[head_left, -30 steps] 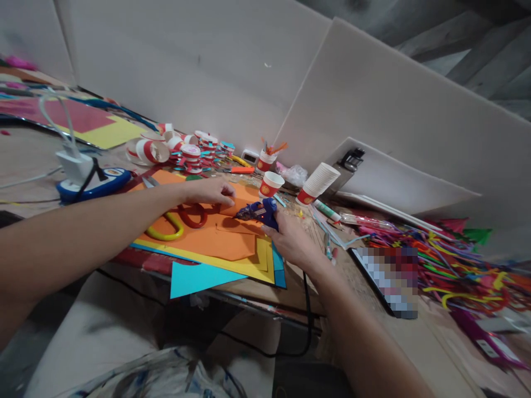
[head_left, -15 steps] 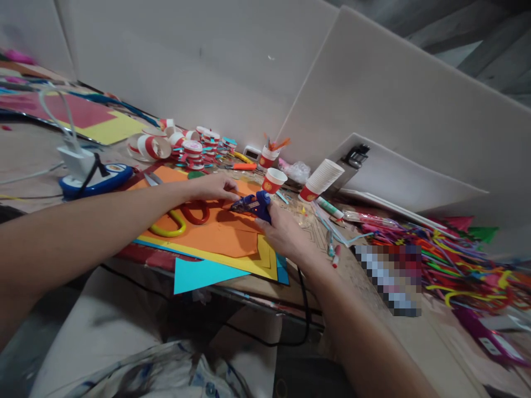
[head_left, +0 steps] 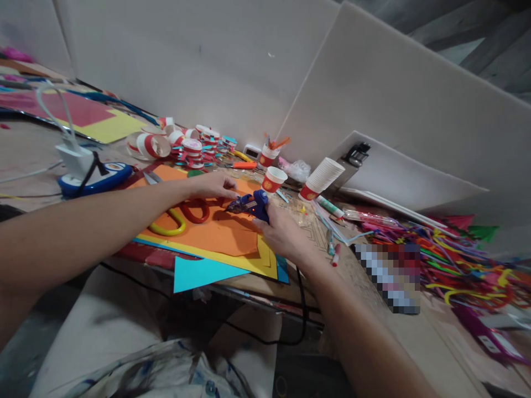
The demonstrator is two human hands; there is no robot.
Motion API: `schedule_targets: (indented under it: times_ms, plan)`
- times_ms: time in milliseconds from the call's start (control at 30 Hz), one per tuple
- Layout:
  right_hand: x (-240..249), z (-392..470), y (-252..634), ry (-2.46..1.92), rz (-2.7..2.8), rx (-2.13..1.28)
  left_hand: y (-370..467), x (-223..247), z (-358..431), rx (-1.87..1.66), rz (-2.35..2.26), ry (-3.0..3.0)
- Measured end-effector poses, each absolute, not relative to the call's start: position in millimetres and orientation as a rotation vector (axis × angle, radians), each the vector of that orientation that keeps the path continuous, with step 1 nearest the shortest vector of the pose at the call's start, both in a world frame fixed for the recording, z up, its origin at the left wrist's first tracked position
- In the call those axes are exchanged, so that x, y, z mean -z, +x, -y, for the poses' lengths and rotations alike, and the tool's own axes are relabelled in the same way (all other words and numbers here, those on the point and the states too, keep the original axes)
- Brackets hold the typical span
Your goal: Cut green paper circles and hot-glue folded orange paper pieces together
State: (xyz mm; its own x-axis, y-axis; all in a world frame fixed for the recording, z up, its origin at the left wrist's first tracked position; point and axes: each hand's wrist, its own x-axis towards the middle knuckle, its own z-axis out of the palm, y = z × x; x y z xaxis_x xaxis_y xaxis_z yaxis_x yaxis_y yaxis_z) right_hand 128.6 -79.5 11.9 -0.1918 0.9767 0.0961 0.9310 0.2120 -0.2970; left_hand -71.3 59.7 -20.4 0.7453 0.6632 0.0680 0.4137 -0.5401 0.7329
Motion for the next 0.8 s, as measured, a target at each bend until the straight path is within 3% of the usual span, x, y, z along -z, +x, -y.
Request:
schedule_targets:
  times_ms: [800]
  plan:
    - [-19.1,90.2,140.2,-1.798,2.164,-0.352,-70.2,16.5,-55.3,-0.412,-0.874,2.238]
